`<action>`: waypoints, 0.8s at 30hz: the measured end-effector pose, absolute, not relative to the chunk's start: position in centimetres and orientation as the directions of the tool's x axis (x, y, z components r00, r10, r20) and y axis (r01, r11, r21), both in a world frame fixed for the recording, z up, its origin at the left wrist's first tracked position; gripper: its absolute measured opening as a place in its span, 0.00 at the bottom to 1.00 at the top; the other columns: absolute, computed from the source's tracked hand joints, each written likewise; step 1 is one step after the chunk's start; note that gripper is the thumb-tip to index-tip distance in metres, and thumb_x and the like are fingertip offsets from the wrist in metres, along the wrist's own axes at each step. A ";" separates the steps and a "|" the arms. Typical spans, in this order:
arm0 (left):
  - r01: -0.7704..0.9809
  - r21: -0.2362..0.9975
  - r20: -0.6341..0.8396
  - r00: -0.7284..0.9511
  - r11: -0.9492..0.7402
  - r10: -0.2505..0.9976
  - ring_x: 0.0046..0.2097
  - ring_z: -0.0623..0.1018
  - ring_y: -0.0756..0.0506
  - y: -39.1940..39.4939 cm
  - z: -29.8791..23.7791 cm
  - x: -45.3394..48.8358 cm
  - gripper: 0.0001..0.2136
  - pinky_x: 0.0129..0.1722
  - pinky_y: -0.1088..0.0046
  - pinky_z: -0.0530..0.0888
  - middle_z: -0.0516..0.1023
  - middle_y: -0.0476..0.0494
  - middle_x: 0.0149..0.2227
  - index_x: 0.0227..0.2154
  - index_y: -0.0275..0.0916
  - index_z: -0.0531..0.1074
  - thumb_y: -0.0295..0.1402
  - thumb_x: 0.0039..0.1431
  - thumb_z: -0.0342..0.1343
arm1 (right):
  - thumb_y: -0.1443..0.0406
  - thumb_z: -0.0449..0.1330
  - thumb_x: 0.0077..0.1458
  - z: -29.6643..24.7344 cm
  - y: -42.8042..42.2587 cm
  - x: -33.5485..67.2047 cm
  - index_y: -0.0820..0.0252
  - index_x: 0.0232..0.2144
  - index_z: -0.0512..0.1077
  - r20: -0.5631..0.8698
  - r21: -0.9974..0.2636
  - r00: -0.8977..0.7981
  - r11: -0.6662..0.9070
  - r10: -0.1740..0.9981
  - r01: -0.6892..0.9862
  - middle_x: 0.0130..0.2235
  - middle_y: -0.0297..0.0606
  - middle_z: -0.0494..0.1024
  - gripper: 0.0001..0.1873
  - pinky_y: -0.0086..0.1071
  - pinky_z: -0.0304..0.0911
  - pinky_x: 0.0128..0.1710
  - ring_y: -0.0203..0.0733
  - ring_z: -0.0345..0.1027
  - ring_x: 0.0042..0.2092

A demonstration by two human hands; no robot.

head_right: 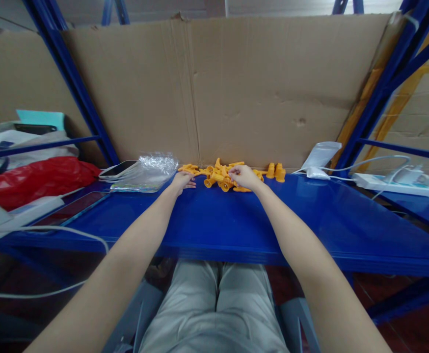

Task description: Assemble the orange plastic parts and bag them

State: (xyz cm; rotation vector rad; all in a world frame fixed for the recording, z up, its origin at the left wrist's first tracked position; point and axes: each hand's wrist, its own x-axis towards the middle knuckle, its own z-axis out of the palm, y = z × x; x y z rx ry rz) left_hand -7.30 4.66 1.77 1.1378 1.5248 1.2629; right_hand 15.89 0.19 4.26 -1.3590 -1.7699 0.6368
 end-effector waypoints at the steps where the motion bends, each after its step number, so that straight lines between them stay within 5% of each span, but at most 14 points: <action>1: 0.142 0.987 -0.039 -0.243 0.075 0.969 0.19 0.72 0.54 4.7 1.7 -7.3 0.04 0.24 0.78 0.78 0.68 0.54 0.21 0.35 0.38 0.70 0.23 0.61 0.56 | 0.73 0.60 0.58 4.3 0.2 15.9 0.64 0.34 0.75 0.283 -0.775 -0.098 0.288 0.954 0.562 0.23 0.29 0.72 0.04 0.22 0.60 0.19 0.26 0.60 0.19; 11: 0.111 0.994 0.033 -0.287 -0.001 0.958 0.30 0.78 0.53 5.4 1.2 -7.3 0.10 0.35 0.77 0.79 0.77 0.47 0.32 0.35 0.36 0.71 0.16 0.53 0.58 | 0.72 0.60 0.58 3.8 0.8 16.2 0.64 0.32 0.76 0.312 -0.741 -0.147 0.338 0.938 0.581 0.23 0.31 0.73 0.05 0.24 0.63 0.22 0.28 0.62 0.19; 16: 0.304 0.952 0.134 -0.303 -0.037 0.944 0.29 0.77 0.51 5.7 1.3 -7.5 0.02 0.30 0.80 0.76 0.76 0.47 0.27 0.30 0.35 0.73 0.25 0.58 0.58 | 0.70 0.60 0.58 3.4 1.2 16.4 0.63 0.32 0.77 0.335 -0.715 -0.166 0.365 0.927 0.596 0.23 0.32 0.75 0.05 0.27 0.65 0.22 0.29 0.62 0.18; 19: 0.337 0.940 0.115 -0.195 -0.044 0.974 0.24 0.74 0.52 5.5 1.2 -7.2 0.10 0.26 0.79 0.74 0.72 0.48 0.20 0.28 0.35 0.73 0.32 0.64 0.53 | 0.69 0.60 0.58 3.1 1.6 16.6 0.62 0.30 0.76 0.373 -0.700 -0.201 0.417 0.906 0.580 0.22 0.32 0.74 0.06 0.26 0.65 0.21 0.29 0.62 0.18; 24: 0.318 0.948 0.064 -0.107 -0.027 0.992 0.31 0.79 0.49 5.7 0.8 -6.6 0.07 0.33 0.76 0.77 0.76 0.45 0.24 0.30 0.35 0.74 0.32 0.62 0.55 | 0.68 0.61 0.57 3.1 1.7 16.6 0.62 0.28 0.76 0.382 -0.694 -0.204 0.425 0.902 0.582 0.21 0.31 0.74 0.06 0.27 0.65 0.21 0.30 0.62 0.18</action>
